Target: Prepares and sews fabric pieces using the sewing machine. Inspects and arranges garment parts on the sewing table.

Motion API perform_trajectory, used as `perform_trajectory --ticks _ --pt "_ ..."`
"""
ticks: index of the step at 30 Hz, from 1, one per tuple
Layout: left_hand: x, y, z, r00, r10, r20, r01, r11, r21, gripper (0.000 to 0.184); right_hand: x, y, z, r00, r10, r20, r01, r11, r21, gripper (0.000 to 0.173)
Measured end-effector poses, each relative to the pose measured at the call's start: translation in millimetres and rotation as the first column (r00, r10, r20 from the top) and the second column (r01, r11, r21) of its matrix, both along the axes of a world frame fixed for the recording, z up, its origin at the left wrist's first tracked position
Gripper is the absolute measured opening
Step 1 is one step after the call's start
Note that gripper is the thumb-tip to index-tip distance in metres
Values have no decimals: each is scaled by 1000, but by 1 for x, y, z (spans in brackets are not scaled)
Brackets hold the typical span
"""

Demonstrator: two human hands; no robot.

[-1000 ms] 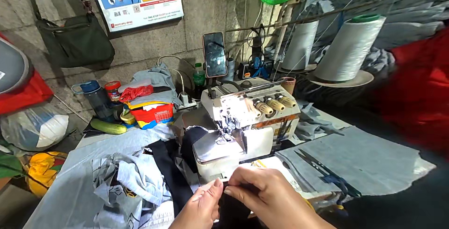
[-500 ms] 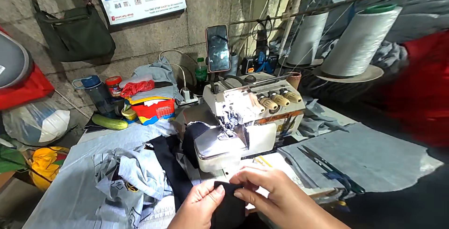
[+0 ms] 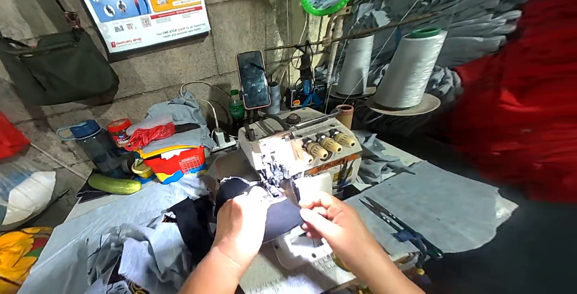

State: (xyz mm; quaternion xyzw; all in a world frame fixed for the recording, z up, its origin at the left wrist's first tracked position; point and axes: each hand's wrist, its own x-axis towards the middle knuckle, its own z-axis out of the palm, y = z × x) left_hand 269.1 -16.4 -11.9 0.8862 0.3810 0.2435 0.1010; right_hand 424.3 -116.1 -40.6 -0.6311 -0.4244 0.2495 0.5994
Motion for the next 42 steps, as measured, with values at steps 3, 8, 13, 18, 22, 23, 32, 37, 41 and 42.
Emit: perform_trajectory --ticks 3,8,13,18,22,23,32,37,41,42 --pt "3 14 3 993 49 -104 -47 999 22 27 -5 14 -1 998 -31 -52 27 997 -73 20" --pt "2 28 -6 996 61 -59 -56 995 78 23 -6 31 -5 994 -102 48 106 990 -88 14" --pt "3 33 -3 992 76 -101 -70 996 58 24 -7 37 1 990 -123 70 131 983 -125 9" --pt "0 27 -24 989 -97 110 63 959 277 19 -3 37 -2 988 -99 120 111 989 -100 7" --pt "-3 14 -20 993 -101 -64 106 990 94 31 -3 36 -2 982 -102 161 121 986 -113 10" --pt "-5 14 -17 985 -100 -143 104 994 19 36 -4 36 -1 980 -108 167 131 983 -132 10" --pt "-1 48 8 893 -46 -448 -94 953 -286 48 -10 40 1 894 -185 407 271 948 -165 8" --pt "-13 69 5 922 29 -386 -151 945 -290 47 -16 12 -37 752 -294 589 232 956 181 27" --pt "-31 78 -6 968 46 -247 -122 945 -302 47 -40 -21 -63 651 -3 759 -210 960 183 26" --pt "-36 77 -10 978 54 -202 -114 948 -298 47 -50 -28 -64 587 111 802 -338 934 118 22"
